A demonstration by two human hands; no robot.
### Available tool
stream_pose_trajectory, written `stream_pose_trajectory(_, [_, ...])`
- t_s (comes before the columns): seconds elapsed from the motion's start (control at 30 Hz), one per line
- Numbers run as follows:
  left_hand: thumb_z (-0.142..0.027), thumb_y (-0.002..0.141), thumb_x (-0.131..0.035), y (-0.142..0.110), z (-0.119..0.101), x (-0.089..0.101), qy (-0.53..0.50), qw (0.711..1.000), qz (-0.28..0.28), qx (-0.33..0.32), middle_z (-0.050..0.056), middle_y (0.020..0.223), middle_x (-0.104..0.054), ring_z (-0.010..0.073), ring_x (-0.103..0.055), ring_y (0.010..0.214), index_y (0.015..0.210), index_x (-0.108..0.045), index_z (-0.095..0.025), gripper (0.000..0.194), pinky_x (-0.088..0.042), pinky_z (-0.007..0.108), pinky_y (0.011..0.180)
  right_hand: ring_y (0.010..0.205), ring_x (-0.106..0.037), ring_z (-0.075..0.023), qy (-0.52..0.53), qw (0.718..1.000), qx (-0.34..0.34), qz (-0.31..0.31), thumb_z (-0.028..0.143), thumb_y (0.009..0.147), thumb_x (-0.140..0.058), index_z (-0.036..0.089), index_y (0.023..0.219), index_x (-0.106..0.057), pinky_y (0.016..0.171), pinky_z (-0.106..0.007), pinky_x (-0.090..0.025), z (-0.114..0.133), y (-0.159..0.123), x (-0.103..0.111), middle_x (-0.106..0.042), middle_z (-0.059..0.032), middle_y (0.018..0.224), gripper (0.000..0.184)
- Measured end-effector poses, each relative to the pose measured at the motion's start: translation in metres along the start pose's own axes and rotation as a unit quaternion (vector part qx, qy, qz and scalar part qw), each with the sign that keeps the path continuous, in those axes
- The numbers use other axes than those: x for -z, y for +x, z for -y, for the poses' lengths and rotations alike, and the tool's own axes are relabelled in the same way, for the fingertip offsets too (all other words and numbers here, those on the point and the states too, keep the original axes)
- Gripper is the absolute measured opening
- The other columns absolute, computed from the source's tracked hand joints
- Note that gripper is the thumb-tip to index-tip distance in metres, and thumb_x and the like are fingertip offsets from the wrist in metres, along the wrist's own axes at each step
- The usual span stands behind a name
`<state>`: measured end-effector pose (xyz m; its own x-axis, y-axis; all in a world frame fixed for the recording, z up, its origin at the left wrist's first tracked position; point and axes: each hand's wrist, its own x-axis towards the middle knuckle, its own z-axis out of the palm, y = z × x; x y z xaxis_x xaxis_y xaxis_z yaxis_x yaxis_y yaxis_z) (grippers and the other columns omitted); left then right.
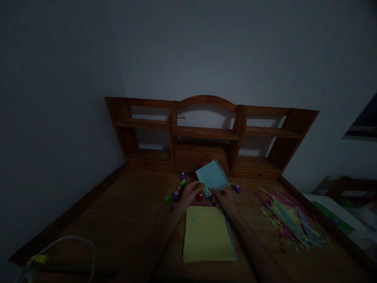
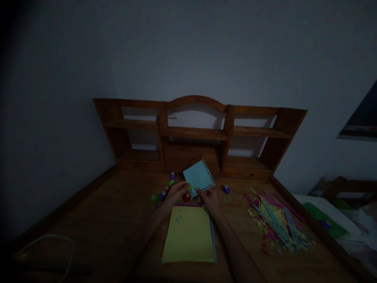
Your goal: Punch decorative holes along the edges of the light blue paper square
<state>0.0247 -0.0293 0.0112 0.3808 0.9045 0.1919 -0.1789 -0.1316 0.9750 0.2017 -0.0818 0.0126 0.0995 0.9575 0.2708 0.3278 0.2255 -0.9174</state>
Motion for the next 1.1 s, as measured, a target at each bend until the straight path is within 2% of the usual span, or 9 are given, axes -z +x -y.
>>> stream_pose_trajectory(0.23, [-0.057, 0.069, -0.07, 0.002, 0.004, 0.001, 0.006, 1.0, -0.011, 0.005, 0.002, 0.072, -0.062, 0.0139, -0.053, 0.065, 0.083, -0.067, -0.013, 0.047, -0.041, 0.024, 0.061, 0.045, -0.056, -0.015, -0.005, 1.0, -0.001, 0.002, 0.058, 0.081, -0.057, 0.017, 0.048, -0.062, 0.049, -0.024, -0.041, -0.001, 0.0, 0.001, -0.061, -0.0039, 0.047, 0.052])
stream_pose_trajectory(0.5, [-0.057, 0.069, -0.07, 0.001, 0.0, 0.001, 0.009, 1.0, 0.003, 0.002, 0.003, 0.071, -0.061, 0.0136, -0.052, 0.064, 0.08, -0.066, -0.014, 0.045, -0.041, 0.024, 0.059, 0.043, -0.053, -0.0138, -0.006, 0.999, 0.035, -0.001, 0.056, 0.082, -0.056, 0.017, 0.049, -0.061, 0.047, -0.023, -0.04, -0.003, 0.001, 0.0, -0.06, -0.0032, 0.046, 0.051])
stream_pose_trajectory(0.67, [-0.055, 0.071, -0.07, 0.0, -0.001, 0.002, 0.006, 1.0, 0.005, 0.007, 0.004, 0.075, -0.063, 0.0149, -0.055, 0.067, 0.086, -0.068, -0.013, 0.044, -0.041, 0.025, 0.061, 0.046, -0.056, -0.0143, -0.006, 0.999, 0.037, -0.003, 0.054, 0.082, -0.058, 0.017, 0.05, -0.061, 0.05, -0.024, -0.043, -0.011, 0.003, 0.0, -0.062, -0.0038, 0.049, 0.05])
stream_pose_trajectory(0.87, [-0.05, 0.073, -0.07, -0.001, -0.001, 0.002, -0.003, 1.0, 0.008, -0.022, 0.006, 0.087, -0.068, 0.0178, -0.059, 0.077, 0.092, -0.07, -0.014, 0.041, -0.044, 0.027, 0.071, 0.046, -0.055, -0.0139, 0.0, 1.0, 0.024, -0.001, 0.052, 0.082, -0.059, 0.016, 0.049, -0.061, 0.051, -0.023, -0.042, -0.011, 0.003, -0.001, -0.062, -0.0035, 0.049, 0.049])
stream_pose_trajectory(1.1, [-0.047, 0.074, -0.071, 0.0, 0.0, 0.003, 0.0, 1.0, 0.012, -0.007, 0.007, 0.086, -0.067, 0.0175, -0.059, 0.076, 0.091, -0.07, -0.013, 0.038, -0.044, 0.027, 0.069, 0.044, -0.053, -0.0129, -0.005, 1.0, 0.025, 0.002, 0.052, 0.083, -0.058, 0.017, 0.049, -0.061, 0.049, -0.023, -0.04, -0.009, 0.003, -0.001, -0.061, -0.0029, 0.047, 0.049])
